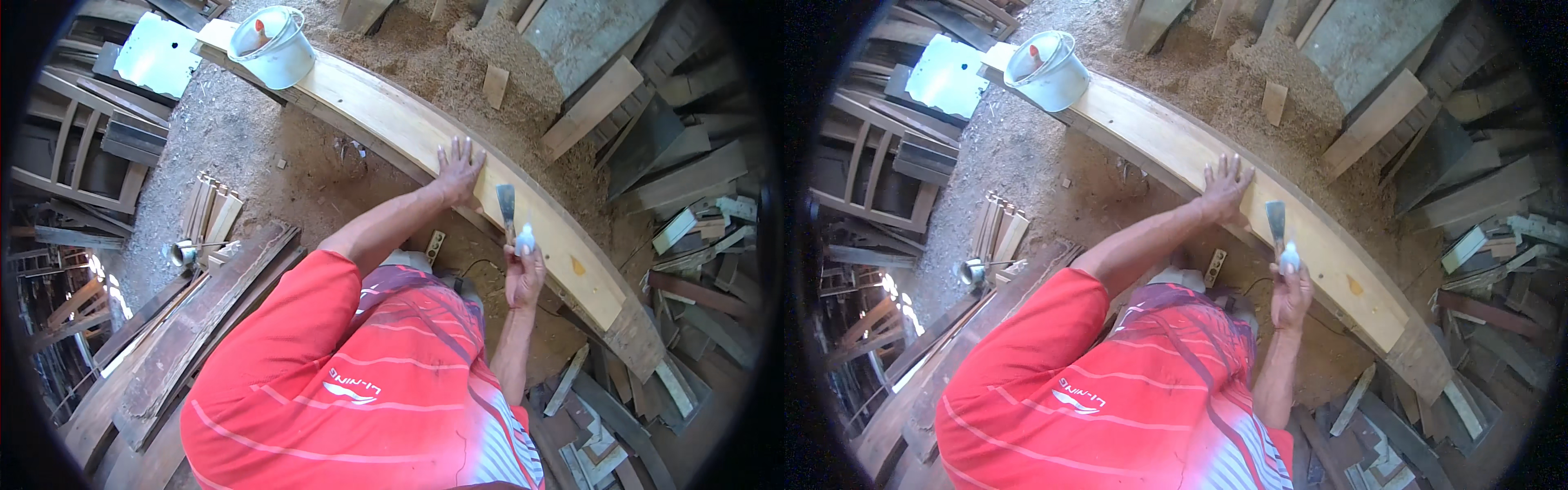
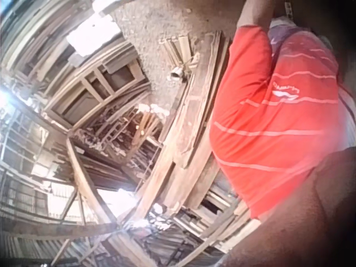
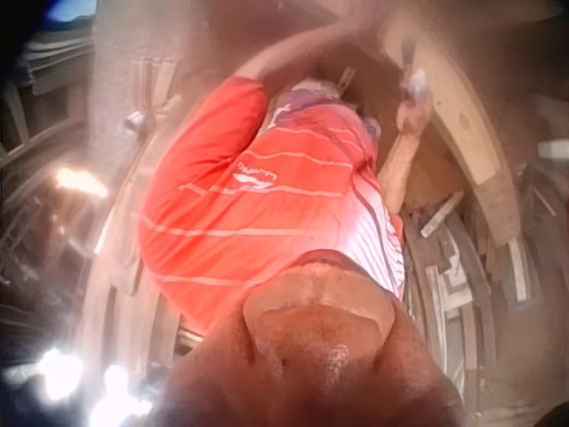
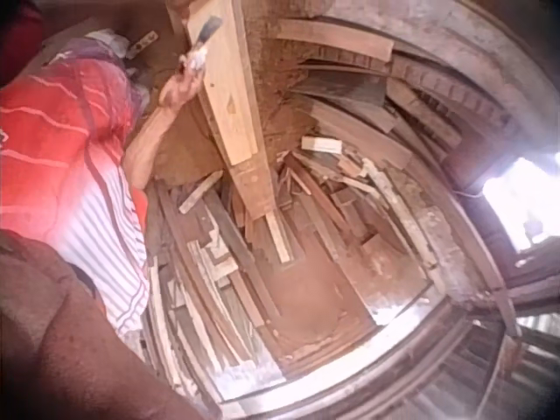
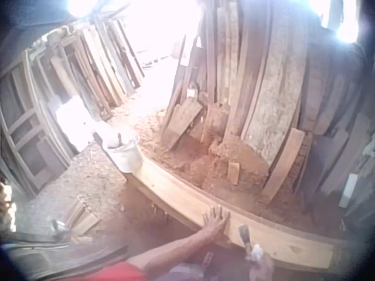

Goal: The person applies a finishing substance to a wooden board using a scraper and a brush, then uses a small bottle to apply glue into a specific area of the wood.

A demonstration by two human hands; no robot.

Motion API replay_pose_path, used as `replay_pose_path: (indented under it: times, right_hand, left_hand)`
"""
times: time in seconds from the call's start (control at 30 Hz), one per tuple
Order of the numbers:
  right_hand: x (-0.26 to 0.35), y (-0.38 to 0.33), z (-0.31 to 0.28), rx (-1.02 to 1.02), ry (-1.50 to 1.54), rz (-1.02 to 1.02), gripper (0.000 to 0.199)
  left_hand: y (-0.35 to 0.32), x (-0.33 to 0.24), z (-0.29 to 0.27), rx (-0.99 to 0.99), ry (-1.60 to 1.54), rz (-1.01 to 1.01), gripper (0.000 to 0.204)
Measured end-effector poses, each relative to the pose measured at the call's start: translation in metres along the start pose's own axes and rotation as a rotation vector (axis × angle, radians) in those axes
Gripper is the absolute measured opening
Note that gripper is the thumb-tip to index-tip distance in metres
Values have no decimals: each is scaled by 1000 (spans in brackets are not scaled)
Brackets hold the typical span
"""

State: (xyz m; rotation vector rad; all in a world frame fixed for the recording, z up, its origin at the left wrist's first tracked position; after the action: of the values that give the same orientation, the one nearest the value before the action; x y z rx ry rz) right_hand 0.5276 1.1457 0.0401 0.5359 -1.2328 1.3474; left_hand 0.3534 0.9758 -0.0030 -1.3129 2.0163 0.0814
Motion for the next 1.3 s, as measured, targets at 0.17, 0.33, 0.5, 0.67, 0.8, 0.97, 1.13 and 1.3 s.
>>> replay_pose_path:
  times: [0.17, 0.33, 0.5, 0.67, 0.8, 0.97, 1.13, 1.3]
  right_hand:
    - [-6, 23, 90, 179, 61, -12, 23]
    - [-32, 48, 154, 152, -78, 20, 22]
    - [-82, 82, 214, 267, -218, 31, 24]
    - [-96, 110, 300, 466, -505, -28, 24]
    - [-96, 131, 370, 602, -627, -86, 26]
    - [-79, 161, 454, 626, -771, -210, 27]
    - [-56, 203, 526, 660, -743, -383, 21]
    - [-23, 249, 565, 522, -925, -587, 20]
  left_hand:
    - [-85, 19, -27, -363, -342, 460, 73]
    - [-194, 160, -12, -308, -805, -140, 57]
    - [-356, 369, 34, -176, -617, -867, 67]
    - [-500, 424, 58, -824, -871, -1340, 49]
    - [-527, 417, 102, -984, -979, -1359, 44]
    - [-488, 383, 177, -599, -970, -1204, 46]
    - [-451, 379, 144, -437, -1073, -1148, 48]
    - [-399, 406, -14, -611, -1221, -1086, 50]
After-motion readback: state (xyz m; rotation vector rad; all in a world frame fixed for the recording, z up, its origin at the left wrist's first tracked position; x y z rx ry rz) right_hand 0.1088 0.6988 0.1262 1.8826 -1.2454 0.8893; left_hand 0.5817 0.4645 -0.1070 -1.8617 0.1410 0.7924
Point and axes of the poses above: each hand's wrist, its own y-axis towards the middle knuckle, its own z-axis out of the palm, x = y × z, the point moved 7 cm from there along y, towards the middle knuckle, and after that the axes turned 15 degrees about -y, right-handed, at the moved point
